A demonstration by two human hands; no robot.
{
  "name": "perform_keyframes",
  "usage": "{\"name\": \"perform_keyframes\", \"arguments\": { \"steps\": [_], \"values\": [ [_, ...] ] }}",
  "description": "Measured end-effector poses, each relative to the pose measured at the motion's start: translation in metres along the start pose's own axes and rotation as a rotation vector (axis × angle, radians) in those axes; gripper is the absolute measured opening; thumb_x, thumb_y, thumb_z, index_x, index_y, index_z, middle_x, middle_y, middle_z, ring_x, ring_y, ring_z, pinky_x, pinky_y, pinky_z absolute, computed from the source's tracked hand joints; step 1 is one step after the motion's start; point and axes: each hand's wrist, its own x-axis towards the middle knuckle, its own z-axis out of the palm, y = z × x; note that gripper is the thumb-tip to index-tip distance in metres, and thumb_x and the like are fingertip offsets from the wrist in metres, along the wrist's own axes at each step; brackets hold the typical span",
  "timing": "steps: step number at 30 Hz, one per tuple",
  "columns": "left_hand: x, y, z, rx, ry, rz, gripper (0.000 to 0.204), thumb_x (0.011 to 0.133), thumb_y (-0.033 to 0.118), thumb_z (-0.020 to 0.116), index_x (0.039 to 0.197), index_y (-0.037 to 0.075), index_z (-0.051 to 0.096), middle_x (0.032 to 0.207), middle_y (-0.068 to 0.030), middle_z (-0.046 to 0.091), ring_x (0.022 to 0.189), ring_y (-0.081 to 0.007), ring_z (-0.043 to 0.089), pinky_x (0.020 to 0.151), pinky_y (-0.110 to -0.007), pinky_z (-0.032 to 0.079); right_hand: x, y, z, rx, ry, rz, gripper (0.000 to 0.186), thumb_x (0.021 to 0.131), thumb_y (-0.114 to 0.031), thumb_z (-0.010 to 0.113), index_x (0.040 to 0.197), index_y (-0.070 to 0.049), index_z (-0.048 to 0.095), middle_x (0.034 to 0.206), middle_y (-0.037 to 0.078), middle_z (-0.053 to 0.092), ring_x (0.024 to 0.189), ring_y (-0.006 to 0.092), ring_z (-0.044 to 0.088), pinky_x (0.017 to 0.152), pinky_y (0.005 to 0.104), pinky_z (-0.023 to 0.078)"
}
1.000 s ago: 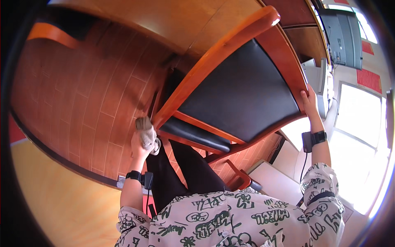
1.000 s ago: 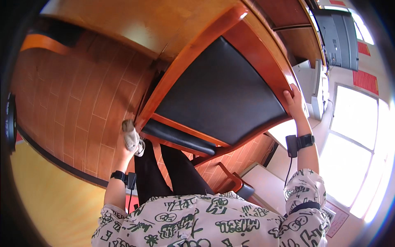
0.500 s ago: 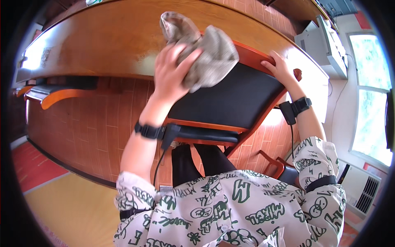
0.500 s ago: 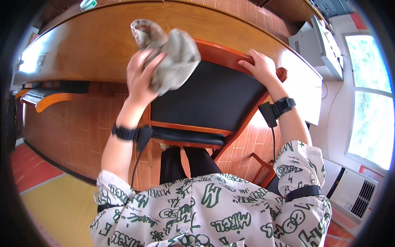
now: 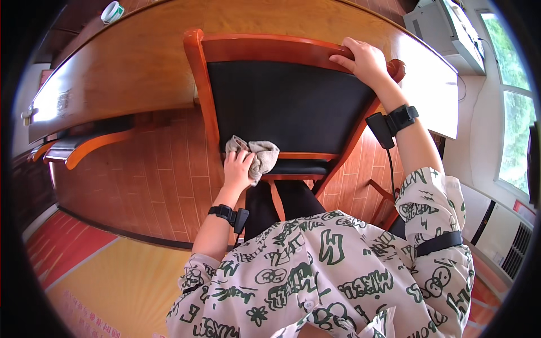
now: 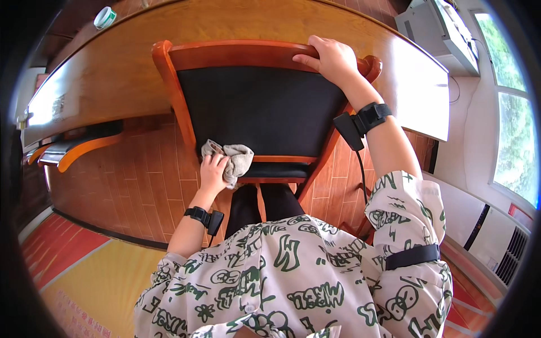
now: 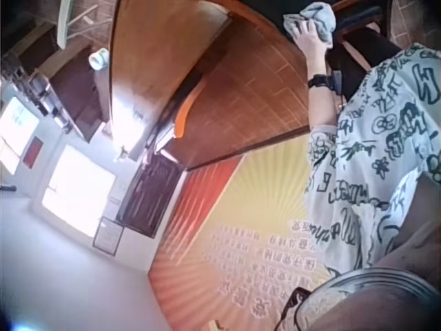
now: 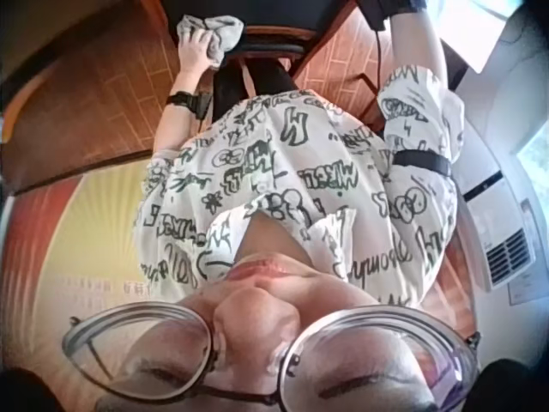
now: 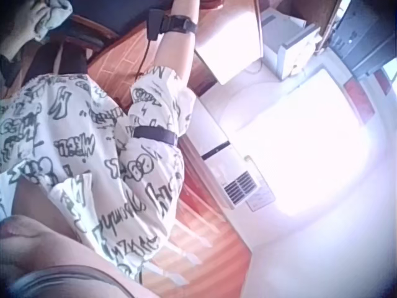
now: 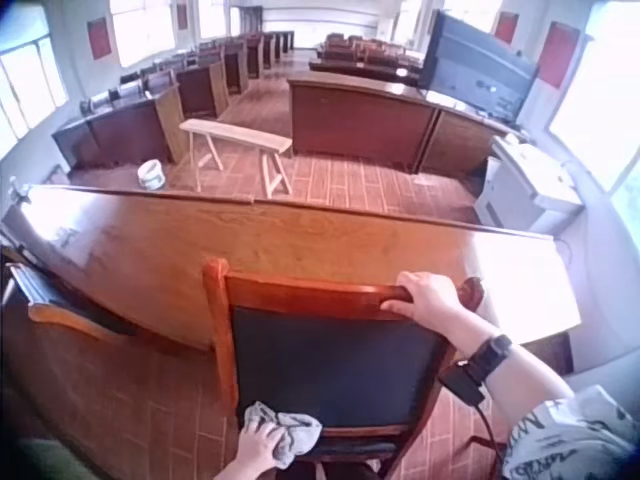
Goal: The person is wiping down wooden chairs and tables in a large room using a cloth.
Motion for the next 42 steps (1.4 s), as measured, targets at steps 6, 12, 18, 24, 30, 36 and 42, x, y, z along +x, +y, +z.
{"name": "perform_keyframes", "arguments": {
  "steps": [6,12,18,24,30,36,42],
  "values": [
    [0.023,0.009,-0.056,0.013,0.093,0.049,0.066,0.052,0.023,0.076,0.115,0.016,0.057,0.109,-0.0060,0.051,0.100,-0.0304,0.050,0.083,-0.042,0.044,-0.001,-0.003,0.006,0.011,-0.106,0.043,0.047,0.079,-0.054,0.059,0.089,-0.009,0.056,0.082,0.013,0.063,0.082,0.0340,0.060,0.069,0.0427,0.047],
    [0.179,0.025,-0.136,0.162,0.677,0.105,0.059,0.056,0.024,0.076,0.110,0.015,0.055,0.106,-0.0053,0.053,0.100,-0.0305,0.050,0.084,-0.043,0.041,0.002,0.002,0.019,-0.001,-0.042,0.003,0.055,0.079,-0.062,0.053,0.081,-0.007,0.054,0.075,0.012,0.062,0.076,0.0327,0.060,0.067,0.0429,0.047],
    [0.138,0.015,-0.028,0.341,0.386,0.189,0.046,0.062,0.030,0.068,0.104,0.016,0.057,0.107,-0.0064,0.049,0.100,-0.0301,0.045,0.080,-0.049,0.036,0.003,-0.008,0.020,0.010,-0.001,-0.007,0.057,0.079,-0.063,0.052,0.081,-0.007,0.054,0.075,0.012,0.062,0.076,0.0328,0.060,0.067,0.0431,0.047],
    [-0.003,0.022,0.035,0.166,-0.205,0.157,0.038,0.063,0.017,0.067,0.100,0.013,0.059,0.105,-0.0083,0.054,0.106,-0.0314,0.048,0.086,-0.045,0.038,0.003,-0.007,0.016,0.017,-0.048,0.028,0.050,0.080,-0.059,0.055,0.085,-0.008,0.056,0.078,0.013,0.063,0.079,0.0334,0.060,0.068,0.0430,0.047],
    [-0.029,0.000,-0.039,0.124,-0.086,0.032,0.051,0.057,0.021,0.071,0.106,0.013,0.059,0.104,-0.0095,0.052,0.103,-0.0344,0.048,0.083,-0.046,0.040,0.004,-0.011,0.017,0.054,-0.059,0.021,0.058,0.080,-0.064,0.050,0.085,-0.006,0.056,0.079,0.011,0.063,0.081,0.0310,0.061,0.069,0.0417,0.049],
    [0.128,0.017,-0.143,0.223,0.469,0.151,0.053,0.059,0.023,0.072,0.109,0.015,0.057,0.104,-0.0072,0.051,0.101,-0.0319,0.047,0.085,-0.045,0.039,0.013,-0.010,0.019,0.174,-0.183,0.010,0.053,0.088,-0.058,0.041,0.094,-0.009,0.060,0.089,0.010,0.065,0.088,0.0303,0.060,0.075,0.0416,0.048],
    [0.185,0.033,-0.076,0.471,0.456,0.068,0.058,0.053,0.026,0.074,0.104,0.011,0.050,0.104,-0.0100,0.048,0.099,-0.0322,0.046,0.080,-0.045,0.039,0.020,-0.014,0.032,0.371,-0.110,0.005,0.043,0.094,-0.044,0.034,0.106,-0.014,0.061,0.100,0.010,0.065,0.099,0.0298,0.058,0.084,0.0416,0.046]
  ]
}}
